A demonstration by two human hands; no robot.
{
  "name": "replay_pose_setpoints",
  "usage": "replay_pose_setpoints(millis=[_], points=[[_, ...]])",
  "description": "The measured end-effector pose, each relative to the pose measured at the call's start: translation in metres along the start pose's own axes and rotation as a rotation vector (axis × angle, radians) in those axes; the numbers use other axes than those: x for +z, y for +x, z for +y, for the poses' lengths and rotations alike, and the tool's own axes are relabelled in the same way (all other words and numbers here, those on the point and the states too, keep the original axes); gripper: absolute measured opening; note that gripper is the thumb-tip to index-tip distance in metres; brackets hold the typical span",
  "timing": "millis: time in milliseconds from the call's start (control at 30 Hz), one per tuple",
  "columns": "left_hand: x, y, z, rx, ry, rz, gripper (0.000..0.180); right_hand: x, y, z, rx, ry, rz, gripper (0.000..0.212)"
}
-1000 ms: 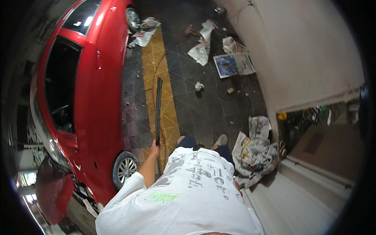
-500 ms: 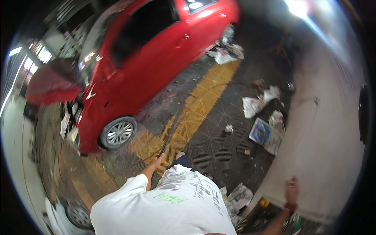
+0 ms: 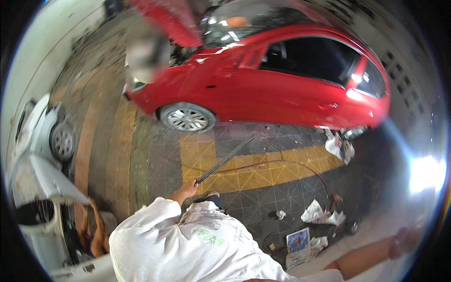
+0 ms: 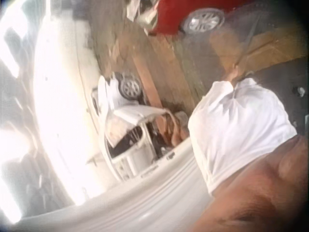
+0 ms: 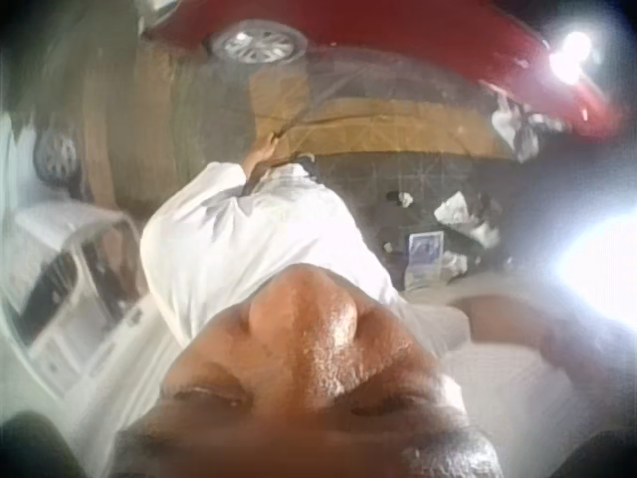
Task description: The person retrieves a long black rubber weather stripping, measures it against the car door frame, and installs it along the top edge of the driver's side door. The person then closes the door to check the fit.
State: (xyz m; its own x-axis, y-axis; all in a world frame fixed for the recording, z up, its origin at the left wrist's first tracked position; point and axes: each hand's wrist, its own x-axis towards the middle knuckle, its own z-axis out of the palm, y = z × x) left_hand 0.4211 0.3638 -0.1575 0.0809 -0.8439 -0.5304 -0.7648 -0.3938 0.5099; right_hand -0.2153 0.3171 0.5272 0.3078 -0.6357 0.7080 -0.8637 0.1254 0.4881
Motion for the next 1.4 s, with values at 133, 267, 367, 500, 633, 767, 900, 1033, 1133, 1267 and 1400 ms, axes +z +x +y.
replay_pose_setpoints(millis=[133,267,367,500,633,767,900,1033,1133,1267,1400], points=[[-0.034,0.0,-0.009,0.036,-0.158,0.229,0.031,0.164,0.005,-0.111,0.01,0.398,-0.179,0.06],[-0.059,-0.015,-0.025,0.03,-0.371,0.529,0.021,0.311,-0.091,-0.289,-0.052,0.873,-0.61,0.062],[-0.07,-0.063,-0.017,-0.011,-0.447,0.725,0.026,0.336,-0.226,-0.417,-0.246,1.136,-1.122,0.063],[-0.076,-0.12,-0.017,-0.166,-0.597,0.927,0.028,0.282,-0.339,-0.522,-0.585,1.224,-1.421,0.065],[-0.079,-0.153,-0.019,-0.259,-0.723,1.183,0.021,0.305,-0.365,-0.558,-0.587,1.347,-1.676,0.068],[-0.094,-0.179,-0.03,-0.411,-0.736,1.263,0.017,0.403,-0.407,-0.549,-0.555,1.106,-1.74,0.062],[-0.123,-0.185,-0.044,-0.438,-0.831,1.385,0.018,0.533,-0.371,-0.5,-1.122,0.677,-1.35,0.032],[-0.136,-0.195,-0.086,-0.457,-0.872,1.521,0.025,0.534,-0.321,-0.551,-0.128,0.948,-1.676,0.019],[-0.154,-0.196,-0.126,-0.553,-0.927,1.525,0.036,0.509,-0.286,-0.606,0.025,0.936,-1.681,0.017],[-0.178,-0.196,-0.217,-0.635,-0.978,1.514,0.043,0.439,-0.259,-0.737,-0.199,0.878,-1.82,0.044],[-0.23,-0.216,-0.297,-0.601,-0.917,1.574,0.046,0.308,-0.208,-0.878,-0.887,1.025,-1.516,0.06]])
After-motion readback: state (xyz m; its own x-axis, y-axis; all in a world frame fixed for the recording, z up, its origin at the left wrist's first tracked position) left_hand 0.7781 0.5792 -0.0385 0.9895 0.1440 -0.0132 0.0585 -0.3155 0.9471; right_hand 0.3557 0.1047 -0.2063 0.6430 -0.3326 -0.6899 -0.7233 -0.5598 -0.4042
